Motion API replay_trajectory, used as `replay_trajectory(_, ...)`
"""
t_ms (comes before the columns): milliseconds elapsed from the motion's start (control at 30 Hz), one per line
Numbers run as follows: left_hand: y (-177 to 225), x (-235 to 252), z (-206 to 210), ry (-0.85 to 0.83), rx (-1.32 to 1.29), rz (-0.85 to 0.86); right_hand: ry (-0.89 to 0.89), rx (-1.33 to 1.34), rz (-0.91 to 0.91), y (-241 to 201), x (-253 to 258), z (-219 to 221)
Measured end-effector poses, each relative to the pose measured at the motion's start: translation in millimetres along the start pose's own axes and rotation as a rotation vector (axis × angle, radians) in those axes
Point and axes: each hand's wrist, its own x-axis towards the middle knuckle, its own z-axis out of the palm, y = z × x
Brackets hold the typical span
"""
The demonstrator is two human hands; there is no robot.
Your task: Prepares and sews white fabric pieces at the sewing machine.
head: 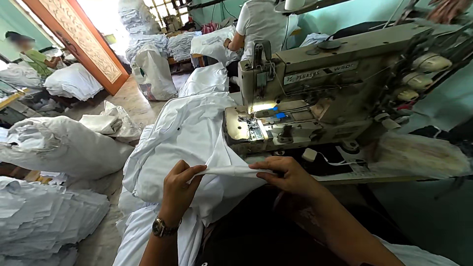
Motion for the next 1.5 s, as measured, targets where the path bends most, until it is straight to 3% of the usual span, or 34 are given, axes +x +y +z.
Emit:
replay_trajectory(333, -2.2, 1.8, -4.6, -0.076, -0.026, 0.032, 0.05, -0.046, 0.032, 2.5, -3.5, -0.9)
replay_trajectory(667, 6.3, 5.4, -1.7, -0.013, 0.072, 0.057, 0.04, -0.046, 0.048, -2.9, -9.1, 3.5)
replay_trajectory(767, 14.9, 25.1, 1.1, -0.075, -0.049, 0.037, -0.014, -0.08, 0.014, -4.8, -7.3, 10.5)
replay_trajectory(867, 20.3, 57.9, 18.9, -0.106, -0.212, -0.031, -0.099, 0.039, 0.078, -10.9, -5.3, 17.6)
replay_trajectory(967, 18.5, 97.7, 44.2, -0.199, -0.17, -0.043, -0.183, 0.335, 0.267, -11.4, -7.4, 19.0)
replay_trajectory(1100, 11.5, 150.0, 85.4, -0.556, 0.065, -0.15, -0.046, 0.539, 0.525, 9.5, -17.2, 20.3)
replay_trajectory(1167, 3.5, 166.2, 115.2, -0.655, 0.148, -0.18, 0.063, 0.593, 0.613, 19.3, -19.8, 19.6)
replay_trajectory(1333, -0.2, 199.7, 171.3, -0.579, 0.197, -0.173, 0.301, 0.61, 0.687, 38.3, 0.2, 11.9)
replay_trajectory(1500, -7.1, 207.8, 181.9, -0.528, 0.131, -0.152, 0.341, 0.642, 0.659, 46.0, 4.4, 15.8)
